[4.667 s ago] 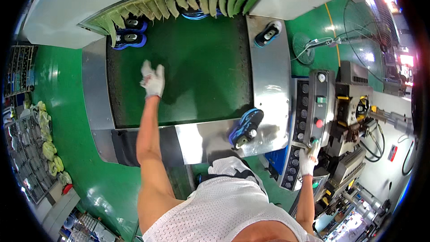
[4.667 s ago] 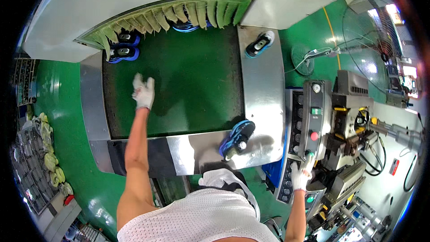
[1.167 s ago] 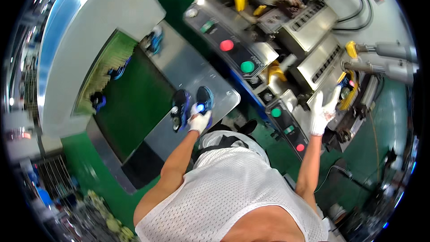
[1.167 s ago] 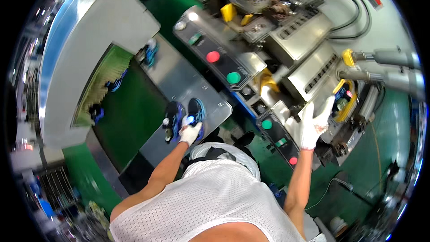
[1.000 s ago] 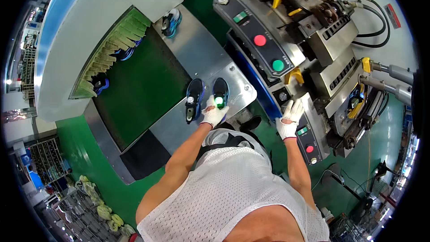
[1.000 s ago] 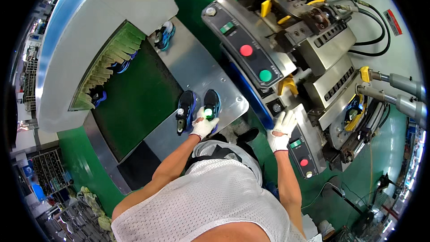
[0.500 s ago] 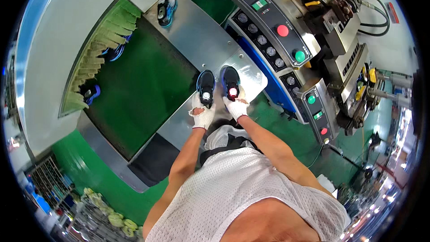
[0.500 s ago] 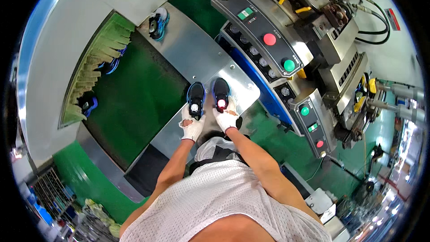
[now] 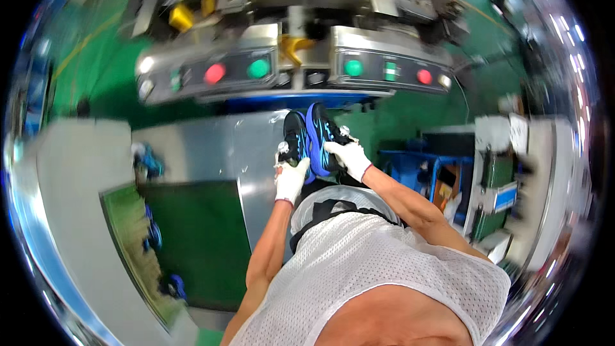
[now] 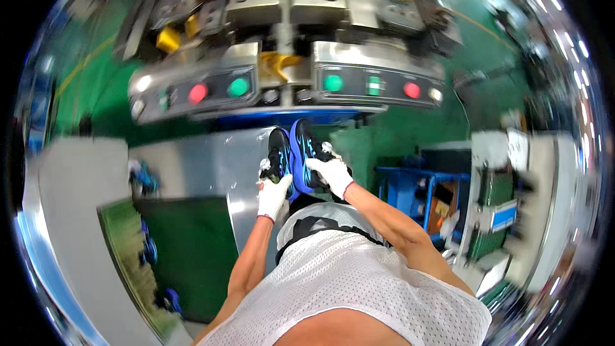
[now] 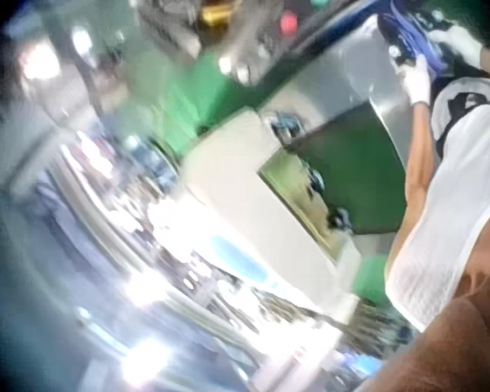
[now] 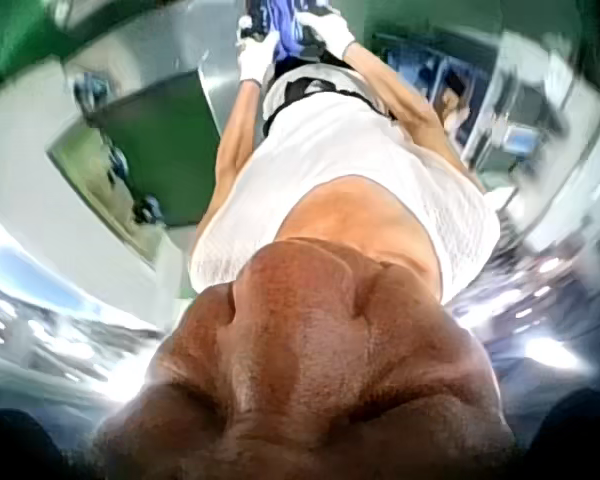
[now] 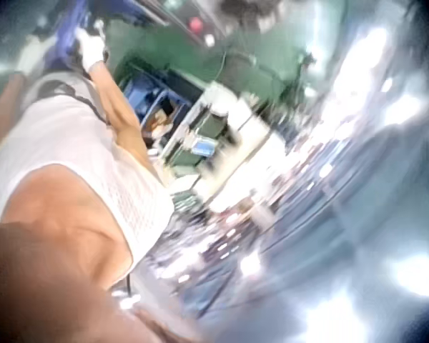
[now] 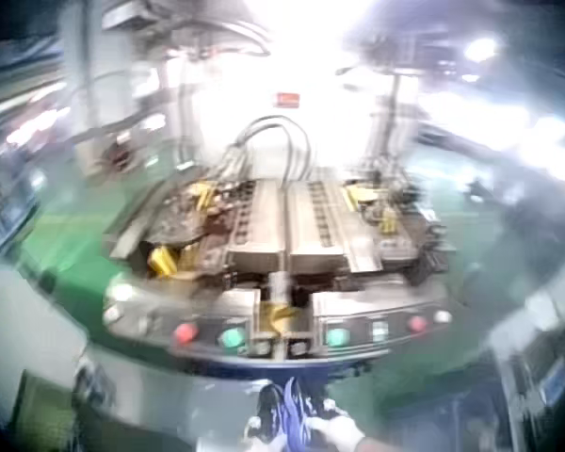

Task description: The person repeatedly picks up blue and black sneakers from a green table and places them into a metal shoe assembly machine. They operate the machine's controls to process the shoes, then remove them and return them to the table. The cycle of picking, inserting, processing, and removing is repeated continuously throughout the clip.

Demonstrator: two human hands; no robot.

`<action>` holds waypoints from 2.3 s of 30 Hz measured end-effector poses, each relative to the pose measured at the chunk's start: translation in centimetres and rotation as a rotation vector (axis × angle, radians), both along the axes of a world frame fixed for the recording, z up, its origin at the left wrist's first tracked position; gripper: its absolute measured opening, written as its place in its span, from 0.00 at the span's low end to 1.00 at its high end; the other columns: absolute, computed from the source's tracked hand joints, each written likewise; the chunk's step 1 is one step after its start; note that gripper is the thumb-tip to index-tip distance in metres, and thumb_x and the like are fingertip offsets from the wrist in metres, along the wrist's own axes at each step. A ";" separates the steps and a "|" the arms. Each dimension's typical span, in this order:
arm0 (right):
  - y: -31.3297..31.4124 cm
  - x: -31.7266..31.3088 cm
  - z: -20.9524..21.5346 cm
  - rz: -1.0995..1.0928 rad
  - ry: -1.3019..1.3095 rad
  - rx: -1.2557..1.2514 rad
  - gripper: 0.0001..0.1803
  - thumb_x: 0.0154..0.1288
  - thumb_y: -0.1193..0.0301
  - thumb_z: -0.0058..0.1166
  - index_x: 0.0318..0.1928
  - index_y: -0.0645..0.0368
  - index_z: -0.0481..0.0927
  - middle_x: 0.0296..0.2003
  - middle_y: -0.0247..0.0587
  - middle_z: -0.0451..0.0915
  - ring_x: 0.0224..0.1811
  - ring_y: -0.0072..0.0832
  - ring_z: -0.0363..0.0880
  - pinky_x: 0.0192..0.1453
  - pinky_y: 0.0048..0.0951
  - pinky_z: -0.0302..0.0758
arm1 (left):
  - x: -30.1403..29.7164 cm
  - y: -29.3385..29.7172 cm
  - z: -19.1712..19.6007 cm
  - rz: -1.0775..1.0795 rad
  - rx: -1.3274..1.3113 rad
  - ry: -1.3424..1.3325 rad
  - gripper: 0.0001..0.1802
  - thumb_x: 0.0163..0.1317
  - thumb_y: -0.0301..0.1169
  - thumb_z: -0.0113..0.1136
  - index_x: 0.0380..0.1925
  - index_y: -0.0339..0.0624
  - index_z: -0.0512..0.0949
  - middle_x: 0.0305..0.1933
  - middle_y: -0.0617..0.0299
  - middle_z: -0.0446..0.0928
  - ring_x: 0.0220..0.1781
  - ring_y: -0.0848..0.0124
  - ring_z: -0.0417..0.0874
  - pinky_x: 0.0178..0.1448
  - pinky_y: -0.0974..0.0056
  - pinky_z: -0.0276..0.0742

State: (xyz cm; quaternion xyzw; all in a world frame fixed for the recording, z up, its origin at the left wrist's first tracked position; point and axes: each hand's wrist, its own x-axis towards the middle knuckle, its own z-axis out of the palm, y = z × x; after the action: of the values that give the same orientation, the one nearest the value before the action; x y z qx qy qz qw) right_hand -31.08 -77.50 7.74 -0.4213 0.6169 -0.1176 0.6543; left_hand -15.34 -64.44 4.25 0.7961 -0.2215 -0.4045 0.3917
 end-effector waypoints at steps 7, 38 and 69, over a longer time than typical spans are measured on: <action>0.3 -17.5 10.6 -0.658 -0.018 -0.043 0.13 0.55 0.63 0.74 0.33 0.51 0.82 0.24 0.24 0.76 0.21 0.16 0.69 0.24 0.27 0.64 | -11.0 -11.9 12.3 -0.690 0.064 0.035 0.50 0.54 0.51 0.74 0.66 0.24 0.68 0.68 0.38 0.73 0.69 0.53 0.75 0.72 0.55 0.68; -6.0 -53.6 16.6 -0.902 0.644 -1.218 0.30 0.72 0.72 0.57 0.71 0.68 0.66 0.66 0.55 0.74 0.67 0.42 0.75 0.72 0.40 0.70 | -45.5 -29.5 10.7 -1.583 -0.678 -0.204 0.16 0.70 0.45 0.54 0.49 0.49 0.80 0.44 0.50 0.84 0.46 0.47 0.85 0.55 0.46 0.78; -9.9 -7.1 -2.9 1.388 0.783 -0.378 0.34 0.65 0.52 0.62 0.66 0.56 0.73 0.59 0.48 0.81 0.63 0.40 0.79 0.67 0.38 0.72 | 41.3 47.2 -3.9 0.698 0.758 -0.272 0.48 0.51 0.51 0.73 0.69 0.40 0.67 0.69 0.43 0.73 0.70 0.47 0.73 0.71 0.43 0.68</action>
State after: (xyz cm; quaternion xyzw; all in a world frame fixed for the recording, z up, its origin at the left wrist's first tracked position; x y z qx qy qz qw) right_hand -38.18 -87.37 4.83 -0.8209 0.3694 0.3679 0.2331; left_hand 25.99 -17.27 0.30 0.9534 0.1695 -0.1950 0.1557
